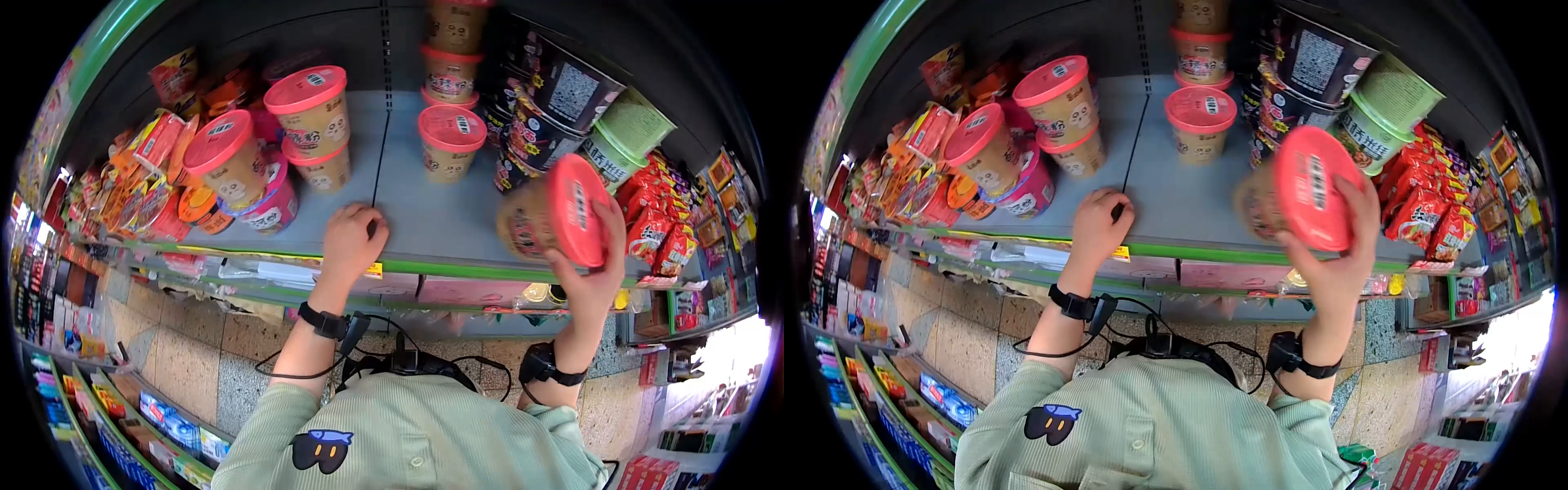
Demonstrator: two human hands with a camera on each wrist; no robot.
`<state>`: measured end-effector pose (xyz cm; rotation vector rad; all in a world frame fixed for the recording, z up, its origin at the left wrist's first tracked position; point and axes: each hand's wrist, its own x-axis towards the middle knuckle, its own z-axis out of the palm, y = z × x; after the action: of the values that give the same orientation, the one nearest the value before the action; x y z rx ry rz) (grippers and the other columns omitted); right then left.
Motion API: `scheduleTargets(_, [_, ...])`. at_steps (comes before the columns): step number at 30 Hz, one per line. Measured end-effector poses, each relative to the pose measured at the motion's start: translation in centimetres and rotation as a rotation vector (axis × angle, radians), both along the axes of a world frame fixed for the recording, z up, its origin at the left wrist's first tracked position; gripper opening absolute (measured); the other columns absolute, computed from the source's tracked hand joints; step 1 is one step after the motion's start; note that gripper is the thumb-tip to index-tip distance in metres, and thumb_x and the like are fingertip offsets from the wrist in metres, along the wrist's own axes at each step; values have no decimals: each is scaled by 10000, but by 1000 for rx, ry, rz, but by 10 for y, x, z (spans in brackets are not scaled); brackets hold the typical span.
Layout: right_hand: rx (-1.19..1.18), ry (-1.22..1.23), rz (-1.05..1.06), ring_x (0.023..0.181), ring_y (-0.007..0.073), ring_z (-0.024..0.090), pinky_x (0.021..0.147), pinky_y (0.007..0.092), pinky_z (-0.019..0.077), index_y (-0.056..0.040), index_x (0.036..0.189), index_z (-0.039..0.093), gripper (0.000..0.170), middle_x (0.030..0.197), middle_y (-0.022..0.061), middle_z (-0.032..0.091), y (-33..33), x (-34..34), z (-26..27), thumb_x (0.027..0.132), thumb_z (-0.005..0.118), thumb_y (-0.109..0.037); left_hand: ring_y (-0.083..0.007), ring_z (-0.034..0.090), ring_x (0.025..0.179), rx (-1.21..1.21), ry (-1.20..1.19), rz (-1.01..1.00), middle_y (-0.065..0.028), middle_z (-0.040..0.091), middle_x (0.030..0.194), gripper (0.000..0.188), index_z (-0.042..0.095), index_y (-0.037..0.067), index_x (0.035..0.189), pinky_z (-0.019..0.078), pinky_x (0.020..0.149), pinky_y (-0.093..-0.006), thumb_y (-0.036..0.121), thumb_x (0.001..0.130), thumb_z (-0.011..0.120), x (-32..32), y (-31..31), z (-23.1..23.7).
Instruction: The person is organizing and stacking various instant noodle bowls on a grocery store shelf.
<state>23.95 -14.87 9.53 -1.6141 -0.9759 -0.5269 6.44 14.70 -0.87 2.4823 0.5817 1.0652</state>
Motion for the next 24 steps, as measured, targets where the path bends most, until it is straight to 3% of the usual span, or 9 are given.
scheduleTargets(4, [-19,-155,139,1349,385,501,1110,438,436,-80,1312,614,811,1458,234,466,74,-8,25,594,956,-237,-370,628,913,0,-4,-4,-128,687,927,110,700,52,839,498,829,-463,158,812,684,0,1,-1])
scheduleTargets(6, [-19,-263,96,1305,404,541,1075,439,477,-89,1297,618,783,1461,248,456,112,4,37,607,947,-261,-368,627,909,-1,-1,-7,-125,689,927,111,702,52,841,497,826,-462,158,811,686,-1,2,-2])
scheduleTargets(12, [-172,-159,-65,1203,427,611,979,458,546,-94,1304,629,795,1458,273,450,196,49,54,627,921,-391,-360,630,915,-3,-6,-12,-117,689,920,108,706,55,841,500,825,-458,157,810,689,-1,2,-2])
scheduleTargets(19, [-325,16,-102,1191,433,621,977,445,544,-78,1343,609,857,1455,280,440,215,69,49,637,883,-482,-358,627,914,-15,1,-10,-116,688,916,104,709,59,837,502,823,-461,157,812,687,-1,2,-1])
scheduleTargets(24, [-346,-48,-139,1210,452,599,1002,468,521,-77,1356,597,853,1456,317,433,213,69,47,660,862,-493,-360,626,909,-19,-9,-9,-119,687,913,102,708,62,826,503,810,-465,161,807,688,0,2,-2])
